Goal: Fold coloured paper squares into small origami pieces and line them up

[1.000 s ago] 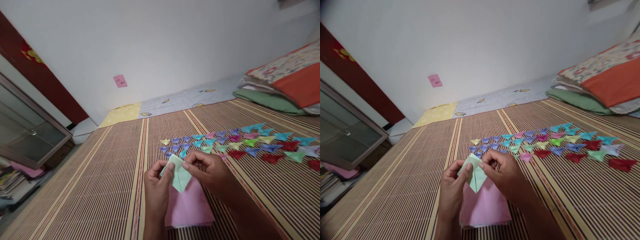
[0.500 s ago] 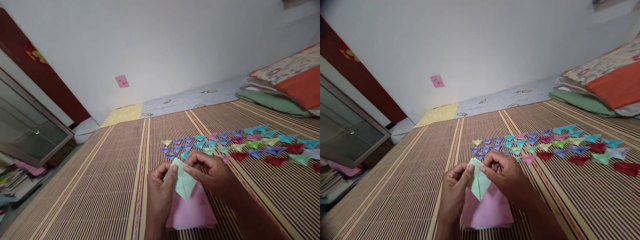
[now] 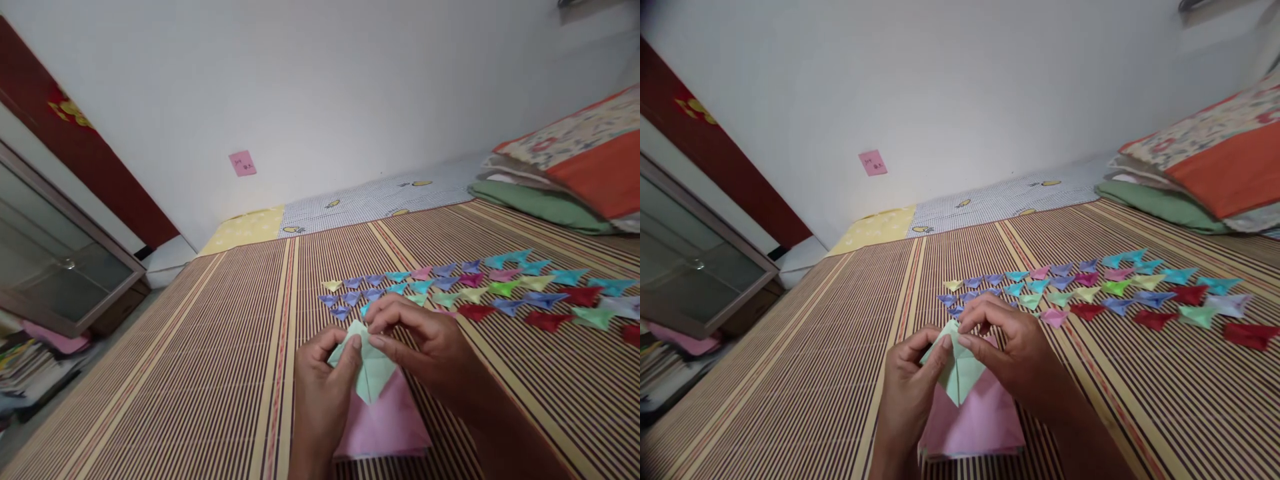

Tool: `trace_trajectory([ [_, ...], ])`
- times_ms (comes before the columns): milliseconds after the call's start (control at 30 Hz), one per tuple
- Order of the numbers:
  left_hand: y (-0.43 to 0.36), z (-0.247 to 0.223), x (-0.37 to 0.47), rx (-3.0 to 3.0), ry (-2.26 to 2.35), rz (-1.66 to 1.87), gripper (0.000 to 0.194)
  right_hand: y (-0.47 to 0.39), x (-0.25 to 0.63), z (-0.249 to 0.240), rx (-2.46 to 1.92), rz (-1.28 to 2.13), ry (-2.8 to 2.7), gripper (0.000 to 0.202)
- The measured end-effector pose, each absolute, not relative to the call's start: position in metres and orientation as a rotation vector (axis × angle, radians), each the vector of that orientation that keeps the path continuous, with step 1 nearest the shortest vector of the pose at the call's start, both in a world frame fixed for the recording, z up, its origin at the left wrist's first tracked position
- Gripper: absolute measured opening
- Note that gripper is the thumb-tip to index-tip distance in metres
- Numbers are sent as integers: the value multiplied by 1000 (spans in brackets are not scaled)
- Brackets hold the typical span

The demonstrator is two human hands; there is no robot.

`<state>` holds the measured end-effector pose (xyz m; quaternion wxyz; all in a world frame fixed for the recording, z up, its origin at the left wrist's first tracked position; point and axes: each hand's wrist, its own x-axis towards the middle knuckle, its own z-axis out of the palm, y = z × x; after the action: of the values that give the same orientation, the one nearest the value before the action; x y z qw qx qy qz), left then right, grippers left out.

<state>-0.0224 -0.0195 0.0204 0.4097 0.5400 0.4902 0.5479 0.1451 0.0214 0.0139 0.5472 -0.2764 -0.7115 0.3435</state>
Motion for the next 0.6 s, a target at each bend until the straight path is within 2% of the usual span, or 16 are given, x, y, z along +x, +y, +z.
trace_trajectory([
  [333,-20,22,-21,1423,1265,1346,28,19,145,19,-706,859,-1697,13],
  [600,-24,22,-23,1529,1204,1291,33,15,145,20,-896,892,-1658,10],
])
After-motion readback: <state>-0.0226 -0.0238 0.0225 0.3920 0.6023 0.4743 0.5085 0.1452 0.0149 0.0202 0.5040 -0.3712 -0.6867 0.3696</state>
